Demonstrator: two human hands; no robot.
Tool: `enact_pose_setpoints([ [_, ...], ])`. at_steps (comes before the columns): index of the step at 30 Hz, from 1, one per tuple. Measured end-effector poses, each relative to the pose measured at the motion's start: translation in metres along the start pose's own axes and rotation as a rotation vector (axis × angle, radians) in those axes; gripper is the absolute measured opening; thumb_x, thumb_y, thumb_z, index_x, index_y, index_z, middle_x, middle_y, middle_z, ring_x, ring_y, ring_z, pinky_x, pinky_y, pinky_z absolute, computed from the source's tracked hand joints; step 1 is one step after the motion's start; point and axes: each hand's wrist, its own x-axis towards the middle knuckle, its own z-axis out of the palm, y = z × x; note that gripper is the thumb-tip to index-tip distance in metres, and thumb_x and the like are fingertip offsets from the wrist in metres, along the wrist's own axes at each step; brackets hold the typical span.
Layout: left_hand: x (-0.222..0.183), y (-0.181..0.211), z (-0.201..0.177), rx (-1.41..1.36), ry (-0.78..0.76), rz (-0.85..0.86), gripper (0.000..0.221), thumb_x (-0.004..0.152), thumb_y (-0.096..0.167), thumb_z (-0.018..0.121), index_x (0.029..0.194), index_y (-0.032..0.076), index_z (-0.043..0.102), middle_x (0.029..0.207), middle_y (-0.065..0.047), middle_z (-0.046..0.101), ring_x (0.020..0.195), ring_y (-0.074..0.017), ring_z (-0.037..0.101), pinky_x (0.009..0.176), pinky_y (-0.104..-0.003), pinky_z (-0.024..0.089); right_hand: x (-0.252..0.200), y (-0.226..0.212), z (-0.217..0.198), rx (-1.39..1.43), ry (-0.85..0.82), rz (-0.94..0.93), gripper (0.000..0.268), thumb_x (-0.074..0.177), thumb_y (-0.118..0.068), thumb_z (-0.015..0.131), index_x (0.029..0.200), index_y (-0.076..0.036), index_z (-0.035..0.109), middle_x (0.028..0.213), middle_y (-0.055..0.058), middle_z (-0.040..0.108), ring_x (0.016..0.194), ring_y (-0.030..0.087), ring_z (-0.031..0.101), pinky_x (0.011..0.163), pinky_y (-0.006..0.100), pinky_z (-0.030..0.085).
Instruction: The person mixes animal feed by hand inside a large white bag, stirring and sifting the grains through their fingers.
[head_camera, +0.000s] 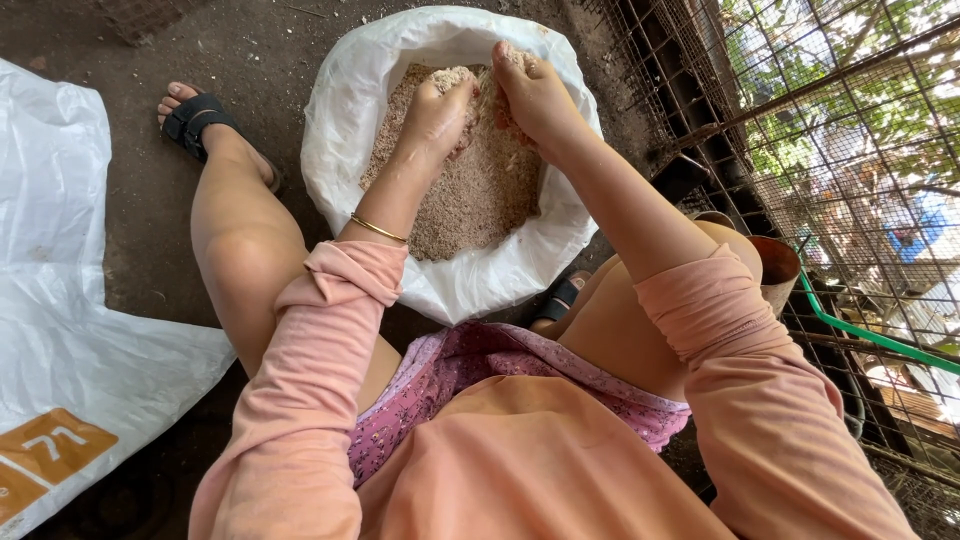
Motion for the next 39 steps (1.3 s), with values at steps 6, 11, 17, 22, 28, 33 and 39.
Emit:
enact_pose_setpoints([
  [6,-0.006,0.007,-0.002,-0.064,0.019,-0.076,0.086,0.092,0.044,0.051,0.158,0.000,0.018,0.163,-0.022,0.027,0.150,-0.0366,0.031,0.119,-0.054,0.033,0.014,0.016,-0.001,0.284,-0.015,0.035,0.037,0.096,-0.048,0.053,0.071,-0.022,0.046,0.070,-0.003,0.054,0.064,0.015,0.059,0.067,0.029,0.055],
  [11,0.012,-0.005,0.000,0.162,0.000,-0.030,0.062,0.097,0.010,0.038,0.156,-0.001,0.023,0.158,-0.020,0.034,0.142,-0.0289,0.039,0.114,-0.045,0.039,0.014,0.016,-0.003,0.276,-0.062,0.043,0.021,0.104,-0.010,0.048,0.100,-0.011,0.068,0.082,0.005,0.068,0.067,0.013,0.063,0.057,0.026,0.052],
  [17,0.033,-0.020,0.005,0.188,0.064,0.070,0.042,0.091,-0.002,0.042,0.132,-0.002,0.049,0.112,-0.013,0.060,0.102,-0.0217,0.062,0.083,-0.034,0.054,0.008,0.010,-0.004,0.097,0.024,-0.062,0.015,0.105,-0.009,0.048,0.109,-0.018,0.059,0.086,0.005,0.065,0.052,0.012,0.056,0.039,0.026,0.048],
  [22,0.030,-0.020,0.005,0.208,0.067,0.062,0.019,0.104,0.007,0.055,0.119,-0.005,0.056,0.082,-0.001,0.045,0.068,-0.0080,0.047,0.056,-0.020,0.047,0.019,0.018,-0.002,0.114,0.067,-0.151,0.006,0.102,-0.010,0.055,0.099,-0.010,0.059,0.083,0.005,0.073,0.067,0.013,0.078,0.059,0.028,0.065],
  [28,0.069,-0.053,0.006,0.197,0.156,0.229,0.053,0.105,0.025,0.072,0.064,0.017,0.040,0.057,0.003,0.042,0.047,-0.0097,0.038,0.045,-0.026,0.040,0.046,0.051,0.004,-0.169,0.022,-0.072,0.028,0.108,-0.033,0.057,0.087,-0.015,0.060,0.068,-0.004,0.064,0.053,0.007,0.067,0.046,0.022,0.055],
  [33,0.088,-0.045,-0.001,0.542,-0.057,0.098,0.034,0.098,0.043,0.060,0.119,0.017,0.067,0.116,-0.005,0.071,0.081,-0.0149,0.064,0.068,-0.033,0.050,0.067,0.067,0.004,-0.483,-0.178,0.024,0.023,0.099,-0.031,0.057,0.111,-0.017,0.070,0.103,0.000,0.074,0.093,0.017,0.069,0.081,0.032,0.063],
  [39,0.134,-0.037,-0.016,0.736,0.006,0.167,0.055,0.101,0.013,0.044,0.155,0.021,0.041,0.124,-0.019,0.066,0.077,-0.0323,0.065,0.062,-0.042,0.050,0.159,0.131,-0.022,-0.772,-0.043,0.059,0.059,0.090,-0.030,0.061,0.147,-0.020,0.051,0.139,0.012,0.058,0.124,0.036,0.053,0.102,0.048,0.045],
])
